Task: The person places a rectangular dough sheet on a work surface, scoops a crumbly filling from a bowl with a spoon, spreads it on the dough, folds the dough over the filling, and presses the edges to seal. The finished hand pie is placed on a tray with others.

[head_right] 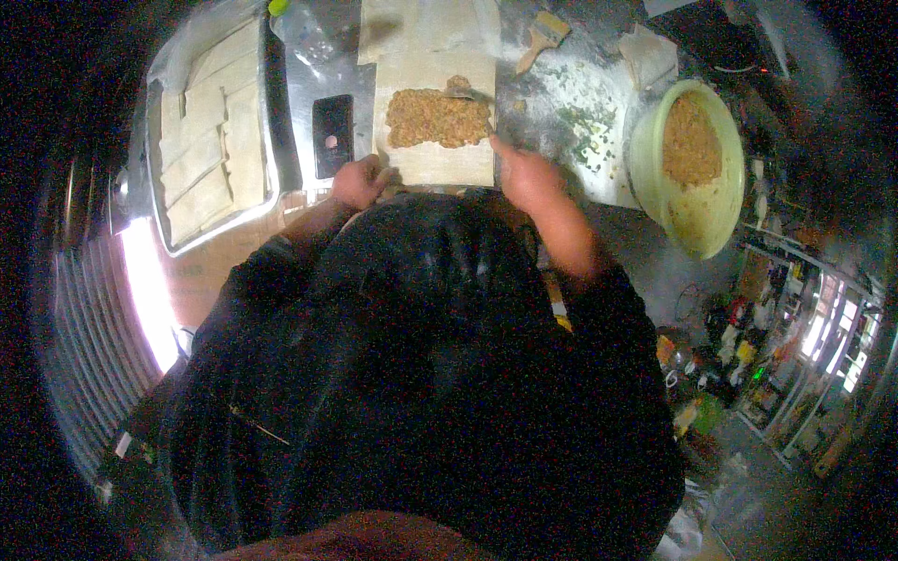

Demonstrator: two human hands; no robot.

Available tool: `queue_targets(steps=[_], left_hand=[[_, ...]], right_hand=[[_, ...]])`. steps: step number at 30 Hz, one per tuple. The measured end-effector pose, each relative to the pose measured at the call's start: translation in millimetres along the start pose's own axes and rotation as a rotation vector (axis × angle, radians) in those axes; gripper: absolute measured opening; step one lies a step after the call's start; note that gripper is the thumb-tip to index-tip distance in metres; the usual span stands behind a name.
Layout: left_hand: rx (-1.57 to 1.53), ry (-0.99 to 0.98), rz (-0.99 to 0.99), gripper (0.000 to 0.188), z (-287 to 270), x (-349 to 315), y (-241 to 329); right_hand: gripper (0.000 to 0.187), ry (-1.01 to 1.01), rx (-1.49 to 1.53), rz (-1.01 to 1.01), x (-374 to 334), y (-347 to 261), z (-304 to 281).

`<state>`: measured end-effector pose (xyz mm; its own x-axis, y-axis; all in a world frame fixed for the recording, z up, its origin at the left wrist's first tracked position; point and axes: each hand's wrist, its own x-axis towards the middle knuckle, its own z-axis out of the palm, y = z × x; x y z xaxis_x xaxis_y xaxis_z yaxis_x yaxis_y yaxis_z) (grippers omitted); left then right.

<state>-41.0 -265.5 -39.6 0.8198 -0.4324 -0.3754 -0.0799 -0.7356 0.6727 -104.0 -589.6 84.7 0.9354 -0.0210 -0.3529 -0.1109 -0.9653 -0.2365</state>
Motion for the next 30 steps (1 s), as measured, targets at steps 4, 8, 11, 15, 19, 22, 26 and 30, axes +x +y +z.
queue_targets(steps=[4,8,11,15,19,22,26,30], left_hand=[[0.018,-0.017,-0.004,0.047,-6.0,-1.9,5.9],[0.02,-0.024,-0.007,0.046,-8.3,-2.8,7.3],[0.034,-0.008,0.021,0.044,-6.8,-2.7,6.6],[0.035,-0.007,0.039,0.044,-9.5,-3.7,6.8],[0.034,-0.014,0.009,0.045,-11.4,-5.1,10.3],[0.027,-0.02,0.008,0.045,-11.0,-5.3,10.8],[0.02,-0.023,0.017,0.047,-11.9,-4.7,9.0],[0.047,-0.031,-0.01,0.048,-10.7,-3.8,10.0]], right_hand=[[0.053,0.065,0.046,-0.075,6.4,-6.6,2.7],[0.052,-0.003,-0.013,-0.06,11.3,-20.9,-1.1],[0.051,-0.056,-0.019,-0.074,14.6,-36.3,-5.0],[0.049,-0.027,0.016,-0.069,23.8,-49.7,-9.2],[0.049,-0.058,-0.018,-0.091,26.8,-51.1,-8.6],[0.05,-0.036,-0.004,-0.1,29.4,-51.7,-5.0],[0.053,0.06,0.027,-0.2,39.7,-56.1,-3.6],[0.054,-0.021,-0.027,-0.151,40.0,-61.2,-5.9]])
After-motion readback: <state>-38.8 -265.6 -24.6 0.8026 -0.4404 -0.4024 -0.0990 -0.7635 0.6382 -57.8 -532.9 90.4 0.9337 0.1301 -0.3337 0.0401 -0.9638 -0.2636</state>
